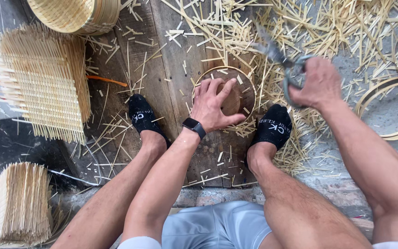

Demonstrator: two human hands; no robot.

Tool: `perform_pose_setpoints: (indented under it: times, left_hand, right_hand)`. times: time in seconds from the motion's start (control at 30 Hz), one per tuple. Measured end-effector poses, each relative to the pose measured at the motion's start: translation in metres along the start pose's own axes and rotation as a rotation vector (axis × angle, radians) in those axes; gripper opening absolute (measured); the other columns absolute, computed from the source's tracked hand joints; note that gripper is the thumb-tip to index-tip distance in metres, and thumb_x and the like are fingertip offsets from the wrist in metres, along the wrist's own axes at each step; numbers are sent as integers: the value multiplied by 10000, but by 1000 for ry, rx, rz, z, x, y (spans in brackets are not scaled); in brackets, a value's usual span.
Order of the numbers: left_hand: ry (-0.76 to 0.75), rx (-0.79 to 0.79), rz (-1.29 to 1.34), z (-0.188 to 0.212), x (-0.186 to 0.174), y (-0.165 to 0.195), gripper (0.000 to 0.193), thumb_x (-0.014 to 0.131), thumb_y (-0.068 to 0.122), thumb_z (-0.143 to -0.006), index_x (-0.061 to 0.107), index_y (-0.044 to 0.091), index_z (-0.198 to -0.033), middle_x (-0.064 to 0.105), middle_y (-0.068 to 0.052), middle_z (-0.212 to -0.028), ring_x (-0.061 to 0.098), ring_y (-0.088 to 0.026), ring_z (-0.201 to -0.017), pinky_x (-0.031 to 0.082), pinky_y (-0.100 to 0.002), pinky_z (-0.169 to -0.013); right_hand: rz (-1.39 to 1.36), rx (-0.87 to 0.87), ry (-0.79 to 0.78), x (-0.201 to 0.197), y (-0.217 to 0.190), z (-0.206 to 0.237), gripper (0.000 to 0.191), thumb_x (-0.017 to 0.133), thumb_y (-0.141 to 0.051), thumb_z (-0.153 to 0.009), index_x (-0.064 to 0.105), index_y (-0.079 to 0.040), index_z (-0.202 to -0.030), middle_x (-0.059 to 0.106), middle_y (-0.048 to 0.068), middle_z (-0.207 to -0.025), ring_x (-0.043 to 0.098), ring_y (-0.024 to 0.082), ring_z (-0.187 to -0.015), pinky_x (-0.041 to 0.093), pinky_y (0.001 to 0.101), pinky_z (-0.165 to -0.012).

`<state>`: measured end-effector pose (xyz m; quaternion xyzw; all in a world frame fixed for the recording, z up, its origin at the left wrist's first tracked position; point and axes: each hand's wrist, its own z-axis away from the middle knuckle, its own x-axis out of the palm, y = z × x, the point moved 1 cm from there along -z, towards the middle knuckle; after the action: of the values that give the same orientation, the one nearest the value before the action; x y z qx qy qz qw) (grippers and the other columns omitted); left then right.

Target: The person sits on the floor and assembles woven bamboo trays. They lay a woven bamboo mat over a round wooden mold, fold the mat edges down around the mold, trim the excess bamboo with scissors, and press a bamboo rim ring around the edge, repeating the cycle for several trays.

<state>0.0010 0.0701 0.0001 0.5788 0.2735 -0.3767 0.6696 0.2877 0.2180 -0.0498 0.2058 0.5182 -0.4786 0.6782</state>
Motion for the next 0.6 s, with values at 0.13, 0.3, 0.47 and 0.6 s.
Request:
perform_pose_setpoints:
  times: [0.13, 0.3, 0.47, 0.6]
  left_hand:
    - [-7, -7, -20, -2, 0, 6, 1032, 912, 534, -594, 481, 184, -1464, 528, -130, -1295, 489, -339, -1217, 409, -515, -1023]
    - [-12, 6, -26, -4, -4, 5, 1029, 917, 516, -579, 489, 196, -1459, 541, -130, -1304, 498, -340, -1207, 416, -515, -1009]
    - [162, 126, -21, 0, 5, -10, 1061, 827, 725, -674, 450, 185, -1506, 504, -174, -1390, 443, -371, -1299, 370, -569, -1053]
    - [316, -733, 292, -10, 10, -40, 703, 585, 669, -948, 655, 128, -1391, 602, -146, -1291, 572, -299, -1210, 466, -462, -1051]
  right_hand:
    - [136, -263, 13, -12, -30, 10, 676, 799, -598, -717, 587, 5, -938, 568, 154, -876, 570, 270, -836, 497, 411, -799]
    - [251, -151, -175, -10, -29, 0, 389, 655, -443, -954, 611, -56, -951, 630, 87, -851, 631, 220, -817, 533, 372, -752]
    - [85, 48, -60, 1, 11, -6, 379, 654, -423, -999, 632, -44, -991, 626, 112, -932, 617, 248, -858, 523, 406, -761]
    - [148, 126, 337, 0, 13, -6, 678, 837, -428, -719, 633, 44, -1161, 605, 187, -1034, 570, 302, -973, 515, 425, -851]
